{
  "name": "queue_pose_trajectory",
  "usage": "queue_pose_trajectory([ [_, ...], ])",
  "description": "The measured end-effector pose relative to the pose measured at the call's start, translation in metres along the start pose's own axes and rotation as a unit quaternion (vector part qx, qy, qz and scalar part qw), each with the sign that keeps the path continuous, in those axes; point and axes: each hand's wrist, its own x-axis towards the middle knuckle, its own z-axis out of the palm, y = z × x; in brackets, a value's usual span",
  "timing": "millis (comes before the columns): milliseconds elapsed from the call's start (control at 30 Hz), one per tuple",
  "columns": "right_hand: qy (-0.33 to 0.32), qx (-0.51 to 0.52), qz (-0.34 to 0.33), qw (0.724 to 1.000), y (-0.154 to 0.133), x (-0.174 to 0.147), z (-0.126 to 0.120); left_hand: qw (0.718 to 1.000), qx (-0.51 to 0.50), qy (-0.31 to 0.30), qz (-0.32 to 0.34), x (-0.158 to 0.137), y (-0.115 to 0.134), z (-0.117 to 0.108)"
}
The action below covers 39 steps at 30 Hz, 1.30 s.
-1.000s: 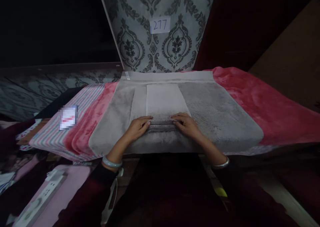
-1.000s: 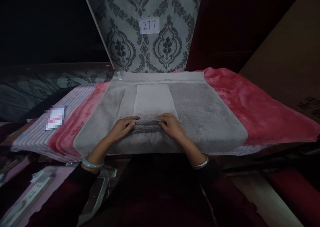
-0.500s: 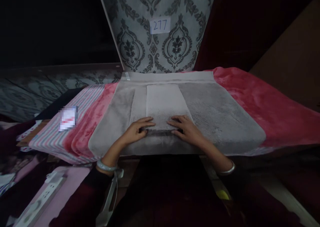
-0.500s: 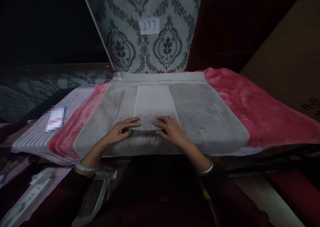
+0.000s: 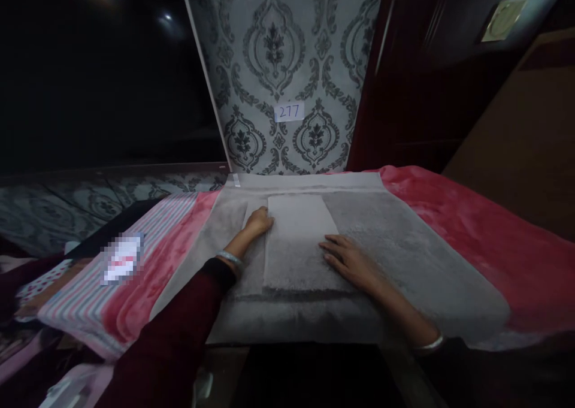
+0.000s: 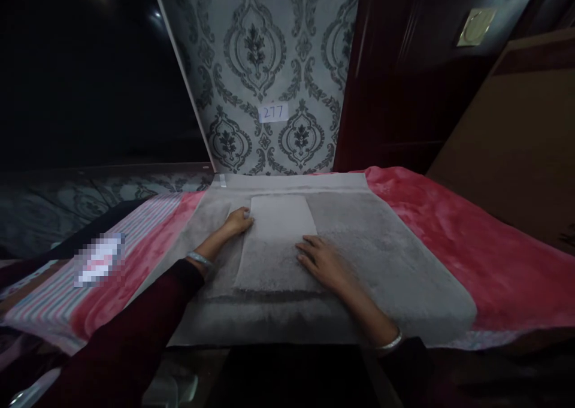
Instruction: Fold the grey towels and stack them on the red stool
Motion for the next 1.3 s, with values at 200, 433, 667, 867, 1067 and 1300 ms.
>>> queue_pose_trajectory([
  [200, 0.037, 0.032, 0.036, 0.998, 0.018, -0.005, 0.021, 0.998, 0.021, 0.000, -0.053, 0.048, 0.012, 0.003],
  [433, 0.045, 0.094, 0.068, 0.992, 0.016, -0.011, 0.024, 0.996, 0.058, -0.003, -0.071, 0.083, 0.021, 0.012],
  [667, 0.062, 0.123, 0.086, 0.987, 0.020, -0.014, 0.024, 0.992, 0.102, 0.019, -0.074, 0.106, 0.022, 0.022],
  [867, 0.066, 0.130, 0.104, 0.984, 0.020, -0.018, 0.025, 0.991, 0.115, 0.029, -0.066, 0.110, 0.020, 0.033],
  [1067, 0.049, 0.130, 0.130, 0.982, 0.032, -0.002, 0.019, 0.993, 0.109, 0.008, -0.035, 0.112, 0.012, 0.026],
  [1300, 0.024, 0.057, 0.180, 0.982, 0.078, 0.111, 0.010, 0.997, 0.063, 0.050, 0.002, 0.099, 0.004, 0.032],
])
